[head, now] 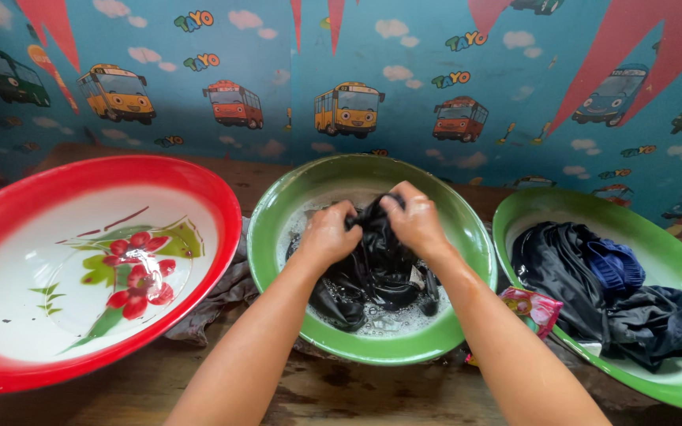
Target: The person hand-washes dark garments in a green basin filled with soapy water, repeatedly scrubbing and wringing the fabric. They then rinse the garments in a red basin and transfer them to a second green basin.
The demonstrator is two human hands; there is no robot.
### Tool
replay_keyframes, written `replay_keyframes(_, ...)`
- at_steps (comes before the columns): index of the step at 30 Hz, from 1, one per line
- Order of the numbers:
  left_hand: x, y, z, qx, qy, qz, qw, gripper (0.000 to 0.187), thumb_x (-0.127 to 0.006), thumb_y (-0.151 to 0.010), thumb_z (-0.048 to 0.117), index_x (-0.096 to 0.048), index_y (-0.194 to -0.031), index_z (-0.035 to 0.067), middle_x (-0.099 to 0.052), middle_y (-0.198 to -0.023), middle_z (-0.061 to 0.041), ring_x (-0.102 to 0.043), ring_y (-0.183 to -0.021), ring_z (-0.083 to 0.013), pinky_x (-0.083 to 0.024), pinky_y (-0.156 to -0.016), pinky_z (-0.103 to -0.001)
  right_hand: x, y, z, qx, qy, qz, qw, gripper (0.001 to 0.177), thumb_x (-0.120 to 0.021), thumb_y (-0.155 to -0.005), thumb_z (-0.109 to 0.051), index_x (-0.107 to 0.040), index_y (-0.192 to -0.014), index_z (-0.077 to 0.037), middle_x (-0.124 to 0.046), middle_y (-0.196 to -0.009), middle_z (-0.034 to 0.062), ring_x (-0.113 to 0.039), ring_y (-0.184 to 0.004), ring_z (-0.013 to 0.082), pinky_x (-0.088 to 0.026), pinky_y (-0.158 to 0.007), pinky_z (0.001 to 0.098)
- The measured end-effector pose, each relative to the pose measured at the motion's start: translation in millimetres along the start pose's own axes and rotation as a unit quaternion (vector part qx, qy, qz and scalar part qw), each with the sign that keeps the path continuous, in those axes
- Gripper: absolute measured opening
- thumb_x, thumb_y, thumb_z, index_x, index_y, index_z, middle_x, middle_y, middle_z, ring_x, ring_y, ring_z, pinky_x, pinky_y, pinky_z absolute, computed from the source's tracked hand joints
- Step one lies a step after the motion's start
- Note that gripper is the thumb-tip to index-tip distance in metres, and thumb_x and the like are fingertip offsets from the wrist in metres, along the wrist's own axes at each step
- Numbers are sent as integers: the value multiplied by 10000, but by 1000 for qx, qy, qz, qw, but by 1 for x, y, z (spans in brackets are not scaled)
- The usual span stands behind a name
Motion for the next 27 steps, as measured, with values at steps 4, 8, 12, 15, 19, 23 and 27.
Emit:
replay_keyframes(4, -37, -13, -29, 87, -156, -142, 974, 337, -702, -835, 205, -708, -1163, 126, -698, -1148, -212, -650, -1114, -404, -508, -950, -520, -39, 11, 3, 35, 210, -162, 964, 344, -724, -838, -267, -663, -1098, -51, -725, -951, 216, -681, -926, 426, -526, -786, 529)
replay_keyframes(8, -56, -20, -52, 70, -132, -133, 980, 392, -698, -834, 235, -701, -1191, 72, -711, -1158, -235, -659, -1119, -420, -512, -973, -492, -61, 12, 11, 6, 322, -248, 914, 290, -624, -908, -194, -649, -1184, -108, -744, -1005, 184, -705, -966, 394, -541, -834, 524)
replay_keyframes(12, -50, -32, -54, 113, 105, -59, 986, 492, -682, -899, 428, -744, -1120, -7, -763, -1042, -243, -731, -998, -372, -543, -907, -441, -49, 0, 10, 15, 129, -137, 982, 286, -666, -858, -241, -675, -1093, -77, -734, -993, 207, -702, -941, 399, -533, -802, 510)
replay_keyframes(15, -50, -41, -47, 252, 382, -7, 889, 565, -605, -942, 496, -713, -1199, 5, -754, -1107, -189, -719, -981, -294, -548, -845, -436, -37, 2, -23, 33, -96, -27, 995, 294, -631, -947, -314, -670, -1045, -39, -731, -921, 217, -728, -833, 389, -559, -740, 474)
replay_keyframes(19, -67, -38, -46, 374, 579, -37, 724, 607, -574, -964, 575, -659, -1245, 44, -718, -1132, -179, -632, -926, -326, -500, -760, -493, -32, 41, -72, 82, -44, 26, 995, 298, -610, -990, -330, -666, -1022, -39, -689, -810, 241, -680, -725, 443, -528, -654, 496)
replay_keyframes(23, -95, -23, -39, 325, 577, -47, 748, 527, -553, -1016, 554, -647, -1216, 76, -641, -1143, -76, -597, -1042, -240, -499, -854, -437, -13, 22, -77, 87, 75, 66, 991, 325, -609, -1043, -332, -671, -854, -75, -687, -767, 214, -657, -719, 454, -511, -628, 518)
replay_keyframes(27, -94, -16, -47, 224, 748, -102, 616, 479, -603, -1081, 534, -637, -1054, 57, -667, -943, -104, -638, -872, -275, -555, -755, -457, -12, 47, -85, 156, 32, 38, 986, 319, -607, -1002, -346, -677, -853, -72, -688, -762, 207, -673, -718, 431, -521, -603, 497)
Point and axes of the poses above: each hand's wrist, its own y-axis away from the middle knuckle, its own x-axis out of the back of the hand, z = x × y, the point moved 1 cm from there along -y, towards the middle knuckle
